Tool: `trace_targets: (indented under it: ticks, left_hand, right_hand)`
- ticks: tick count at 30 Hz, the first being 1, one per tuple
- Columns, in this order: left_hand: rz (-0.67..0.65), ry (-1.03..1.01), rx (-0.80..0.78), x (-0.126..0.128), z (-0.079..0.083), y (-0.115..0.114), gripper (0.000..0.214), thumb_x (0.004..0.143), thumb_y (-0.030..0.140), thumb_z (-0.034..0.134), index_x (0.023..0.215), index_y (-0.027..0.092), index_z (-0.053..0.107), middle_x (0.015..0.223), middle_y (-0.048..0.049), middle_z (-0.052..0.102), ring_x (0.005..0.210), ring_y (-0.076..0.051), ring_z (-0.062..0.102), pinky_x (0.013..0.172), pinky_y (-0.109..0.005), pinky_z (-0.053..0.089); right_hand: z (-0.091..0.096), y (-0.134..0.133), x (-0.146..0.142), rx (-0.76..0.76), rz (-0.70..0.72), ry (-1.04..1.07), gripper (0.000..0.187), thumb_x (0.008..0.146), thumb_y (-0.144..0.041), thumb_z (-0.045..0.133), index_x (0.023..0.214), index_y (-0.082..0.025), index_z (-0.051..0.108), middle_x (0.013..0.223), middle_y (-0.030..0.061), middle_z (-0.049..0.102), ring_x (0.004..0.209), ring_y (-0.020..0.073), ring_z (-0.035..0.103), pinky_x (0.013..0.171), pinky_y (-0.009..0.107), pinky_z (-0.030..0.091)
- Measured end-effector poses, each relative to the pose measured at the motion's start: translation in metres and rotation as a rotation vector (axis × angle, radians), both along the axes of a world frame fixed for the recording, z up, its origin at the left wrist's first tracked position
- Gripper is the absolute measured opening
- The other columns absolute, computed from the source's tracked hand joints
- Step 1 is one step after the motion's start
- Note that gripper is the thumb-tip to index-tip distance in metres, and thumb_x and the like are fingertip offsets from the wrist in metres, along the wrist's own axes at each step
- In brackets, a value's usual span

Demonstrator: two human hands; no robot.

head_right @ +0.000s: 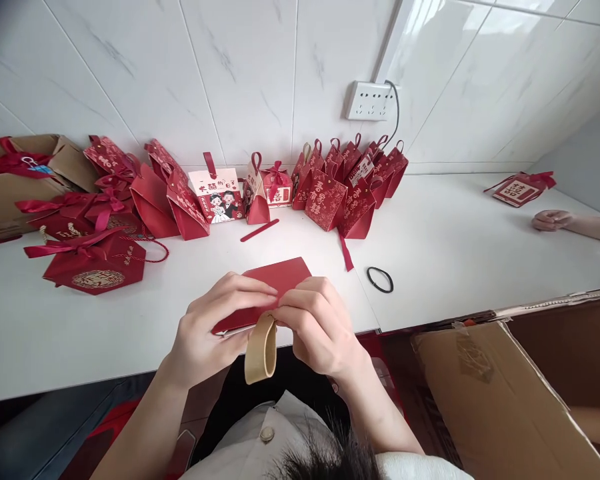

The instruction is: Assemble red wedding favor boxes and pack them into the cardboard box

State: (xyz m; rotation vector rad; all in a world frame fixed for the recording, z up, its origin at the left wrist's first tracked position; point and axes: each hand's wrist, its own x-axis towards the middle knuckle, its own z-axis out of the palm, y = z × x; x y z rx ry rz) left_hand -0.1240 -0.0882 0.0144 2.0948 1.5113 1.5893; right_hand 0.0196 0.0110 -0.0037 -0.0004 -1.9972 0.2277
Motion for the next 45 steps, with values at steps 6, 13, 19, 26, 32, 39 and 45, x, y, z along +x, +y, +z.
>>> trace_targets:
  ticks: [6, 13, 19, 26, 32, 39, 45]
  left_hand:
    - [-0.028, 0.032, 0.018, 0.004, 0.003, -0.002, 0.012, 0.081, 0.017, 0.066, 0.093, 0.018, 0.061, 0.096, -0.0054, 0.065, 0.086, -0.014, 0.060, 0.077, -0.030, 0.049]
    - [0.018, -0.020, 0.144, 0.012, -0.002, -0.002, 0.016, 0.076, 0.008, 0.070, 0.087, 0.015, 0.061, 0.082, -0.0026, 0.064, 0.077, -0.013, 0.057, 0.070, -0.031, 0.048]
    - [0.079, -0.009, 0.295, 0.016, -0.012, 0.004, 0.017, 0.075, 0.006, 0.069, 0.087, 0.016, 0.062, 0.082, -0.0020, 0.063, 0.078, -0.014, 0.057, 0.068, -0.032, 0.051]
    - [0.106, 0.041, 0.206, 0.022, -0.003, 0.012, 0.018, 0.073, 0.002, 0.068, 0.083, 0.015, 0.060, 0.082, -0.0034, 0.062, 0.077, -0.014, 0.059, 0.065, -0.028, 0.051]
    - [0.111, -0.366, -0.068, 0.026, -0.005, 0.024, 0.020, 0.070, 0.020, 0.077, 0.083, 0.019, 0.062, 0.081, 0.0006, 0.066, 0.073, -0.011, 0.064, 0.064, -0.019, 0.053]
    - [0.092, -0.371, -0.373, 0.019, -0.002, 0.045, 0.012, 0.076, 0.027, 0.071, 0.086, 0.022, 0.067, 0.083, 0.0023, 0.070, 0.077, -0.012, 0.065, 0.067, -0.019, 0.051]
    - [0.008, -0.061, -0.277, 0.022, 0.002, 0.058, 0.006, 0.081, 0.018, 0.064, 0.085, 0.022, 0.065, 0.083, 0.0021, 0.067, 0.083, -0.012, 0.062, 0.074, -0.021, 0.048]
  right_hand:
    - [0.000, -0.005, 0.005, 0.042, -0.039, 0.072, 0.017, 0.084, -0.001, 0.050, 0.088, -0.014, 0.061, 0.086, 0.0059, 0.060, 0.078, 0.0174, 0.056, 0.066, 0.038, 0.056]
    - [0.001, -0.012, 0.010, 0.071, -0.079, 0.115, 0.015, 0.085, -0.001, 0.053, 0.086, -0.012, 0.063, 0.089, 0.0055, 0.061, 0.079, 0.0162, 0.056, 0.069, 0.038, 0.056]
    - [0.002, -0.016, 0.008, 0.071, -0.165, 0.158, 0.015, 0.083, 0.000, 0.054, 0.083, -0.012, 0.063, 0.084, 0.0054, 0.060, 0.075, 0.0155, 0.054, 0.063, 0.036, 0.054]
    - [0.007, -0.008, 0.013, 0.076, -0.210, 0.120, 0.019, 0.084, -0.001, 0.048, 0.085, -0.016, 0.060, 0.082, 0.0058, 0.058, 0.074, 0.0167, 0.053, 0.063, 0.035, 0.053]
    - [0.008, -0.005, 0.017, -0.298, -0.201, 0.002, 0.018, 0.084, -0.001, 0.049, 0.087, -0.017, 0.055, 0.081, 0.0045, 0.057, 0.072, 0.0132, 0.054, 0.057, 0.026, 0.046]
    - [0.006, 0.010, 0.021, -0.668, -0.182, -0.185, 0.007, 0.089, -0.018, 0.050, 0.084, -0.018, 0.056, 0.082, 0.0027, 0.058, 0.074, 0.0138, 0.056, 0.065, 0.027, 0.046]
    - [0.009, 0.027, 0.033, -0.619, -0.080, -0.167, 0.013, 0.086, -0.019, 0.059, 0.099, -0.022, 0.060, 0.089, 0.0030, 0.064, 0.083, 0.0159, 0.061, 0.068, 0.027, 0.049]
